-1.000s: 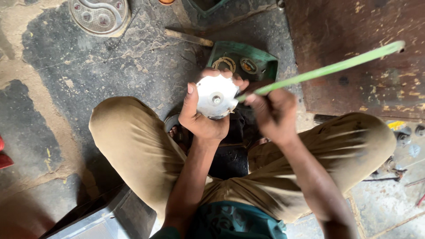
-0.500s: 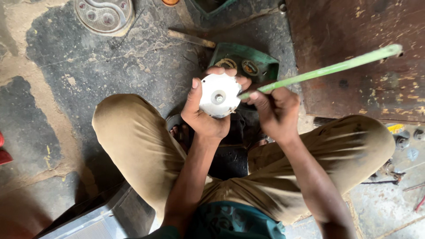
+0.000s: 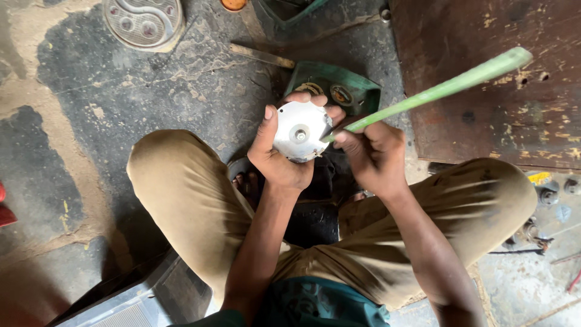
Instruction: The person sits on the workshop floor and wipes a round metal disc with a dark cloth. They then hold the disc and scrape its edge and surface with a long green metal rod, rotating the disc as they work, and finally wipe the disc again with the cloth.
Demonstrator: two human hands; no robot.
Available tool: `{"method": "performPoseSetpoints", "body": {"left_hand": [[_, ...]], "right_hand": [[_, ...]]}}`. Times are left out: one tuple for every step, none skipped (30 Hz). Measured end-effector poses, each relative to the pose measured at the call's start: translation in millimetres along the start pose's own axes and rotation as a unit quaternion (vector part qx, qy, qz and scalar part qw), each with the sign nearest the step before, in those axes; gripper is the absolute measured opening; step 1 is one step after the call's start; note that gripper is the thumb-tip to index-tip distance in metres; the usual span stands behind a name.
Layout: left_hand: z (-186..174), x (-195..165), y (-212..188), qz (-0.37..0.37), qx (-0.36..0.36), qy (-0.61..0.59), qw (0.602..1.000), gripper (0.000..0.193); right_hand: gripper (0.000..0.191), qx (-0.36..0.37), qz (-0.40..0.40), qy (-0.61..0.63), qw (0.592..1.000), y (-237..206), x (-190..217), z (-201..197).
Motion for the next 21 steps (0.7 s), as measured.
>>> {"method": "performPoseSetpoints", "body": {"left_hand": [[0,0,0,0.0,0.0,-0.002,1.0,0.055],[0,0,0,-0.001,-0.001,-0.005,1.0,0.055],[0,0,-1,-0.002,-0.002,-0.008,1.0,0.055],[0,0,-1,-0.004,-0.004,-0.012,1.0,0.054],[0,0,-1,0.0,-0.005,-0.002,1.0,0.054],[1,0,0,0.005,-0.003,0.008,1.0,0.054],[1,-1,0,0.012,0.0,0.02,1.0,0.054],[2,-1,1,0.016,0.018,0.0,1.0,0.053],[2,-2,1,0.018,0.033,-0.02,0.999,0.052],[3,-2,1,0.018,0.046,-0.042,0.998,0.051],[3,-2,2,0.014,0.033,-0.034,0.999,0.05],[4,-2,2,0.013,0.02,-0.029,0.999,0.049],[5,-2,2,0.013,0.013,-0.022,1.0,0.048],[6,-2,3,0.016,0.015,-0.031,0.999,0.048],[7,-2,3,0.019,0.015,-0.039,0.999,0.049],[7,-2,2,0.019,0.011,-0.045,0.999,0.049],[7,-2,2,0.021,0.002,-0.028,0.999,0.049],[8,-3,1,0.021,-0.008,-0.013,1.0,0.049],[8,-3,1,0.024,-0.017,-0.001,1.0,0.05],[8,-3,1,0.022,-0.007,-0.018,1.0,0.049],[8,-4,1,0.024,0.006,-0.033,0.999,0.048]], "right_hand": [[0.015,0.007,0.002,0.001,1.0,-1,3,2],[0.016,-0.004,-0.001,0.007,1.0,-1,4,0],[0.018,-0.015,-0.003,0.014,1.0,0,3,-3],[0.021,-0.024,-0.005,0.021,0.999,-1,3,-2],[0.018,-0.003,-0.009,0.026,1.0,-3,2,0],[0.016,0.018,-0.018,0.032,0.999,-4,-1,3],[0.013,0.037,-0.028,0.039,0.998,-5,-4,8],[0.014,0.037,-0.028,0.024,0.999,-6,-8,7],[0.015,0.036,-0.024,0.008,0.999,-7,-11,7],[0.016,0.035,-0.018,-0.007,0.999,-8,-13,7],[0.016,0.034,-0.008,-0.018,0.999,-11,-13,6],[0.017,0.036,-0.001,-0.03,0.999,-11,-13,6],[0.017,0.036,0.002,-0.043,0.998,-10,-12,3],[0.016,0.033,-0.012,-0.029,0.999,-9,-10,3],[0.015,0.031,-0.026,-0.013,0.999,-7,-6,6],[0.015,0.028,-0.035,0.006,0.999,-6,-1,6],[0.017,0.013,-0.022,0.013,1.0,-5,3,5],[0.019,-0.002,-0.007,0.018,1.0,-3,7,2],[0.021,-0.013,0.006,0.022,1.0,-2,9,-1],[0.018,-0.006,0.01,0.011,1.0,-1,11,-1],[0.016,0.0,0.009,0.0,1.0,-1,11,1]]}}
Point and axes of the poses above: each hand's wrist, its own y-axis towards the middle knuckle, its own z-axis out of the palm, x = y × z, the point moved 1 cm from there along y, towards the middle knuckle, and after that the axes turned 13 degrees about -z, right-handed, at the moved point
